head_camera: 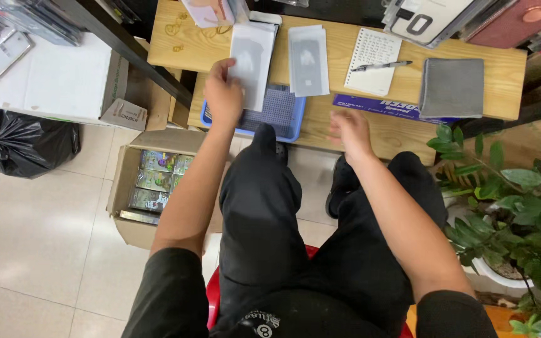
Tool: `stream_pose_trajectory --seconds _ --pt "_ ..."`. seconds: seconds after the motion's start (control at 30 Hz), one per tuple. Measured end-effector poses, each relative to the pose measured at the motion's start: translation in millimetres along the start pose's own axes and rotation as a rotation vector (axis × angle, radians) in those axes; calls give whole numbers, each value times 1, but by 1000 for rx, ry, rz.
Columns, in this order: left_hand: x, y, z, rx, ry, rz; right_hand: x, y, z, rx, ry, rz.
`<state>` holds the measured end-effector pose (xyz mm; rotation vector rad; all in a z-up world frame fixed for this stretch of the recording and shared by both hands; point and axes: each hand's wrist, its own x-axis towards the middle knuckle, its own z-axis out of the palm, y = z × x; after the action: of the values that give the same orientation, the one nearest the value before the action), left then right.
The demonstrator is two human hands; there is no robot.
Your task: The person picks up several mobile phone screen protectors by hand, moves them between a blue plastic tray and their lap, and finally gathers the stack to place them into a product box.
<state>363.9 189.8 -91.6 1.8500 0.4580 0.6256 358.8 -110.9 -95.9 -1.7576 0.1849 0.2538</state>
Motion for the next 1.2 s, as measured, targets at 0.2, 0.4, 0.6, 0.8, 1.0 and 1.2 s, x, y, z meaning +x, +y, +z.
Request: stream_pose_trajectory --seconds 0.2,0.4,0.6,0.8,1.0,1.2 --pt "41 -36 39 477 -36 95 61 -11 48 381 30 524" --pt "30 -32 45 603 -82 -74 85 24 69 512 9 437" --pt "-6 36 53 666 -49 106 68 9 61 514 71 398" --pt "-42 81 79 -135 -264 -160 -9 -29 27 780 -64 214" --pt "-53 121 102 -897 -409 -367 -33 -22 -5 662 -237 80" --pt "-66 127 109 -900 -507 -309 -24 -26 -21 690 -293 46"
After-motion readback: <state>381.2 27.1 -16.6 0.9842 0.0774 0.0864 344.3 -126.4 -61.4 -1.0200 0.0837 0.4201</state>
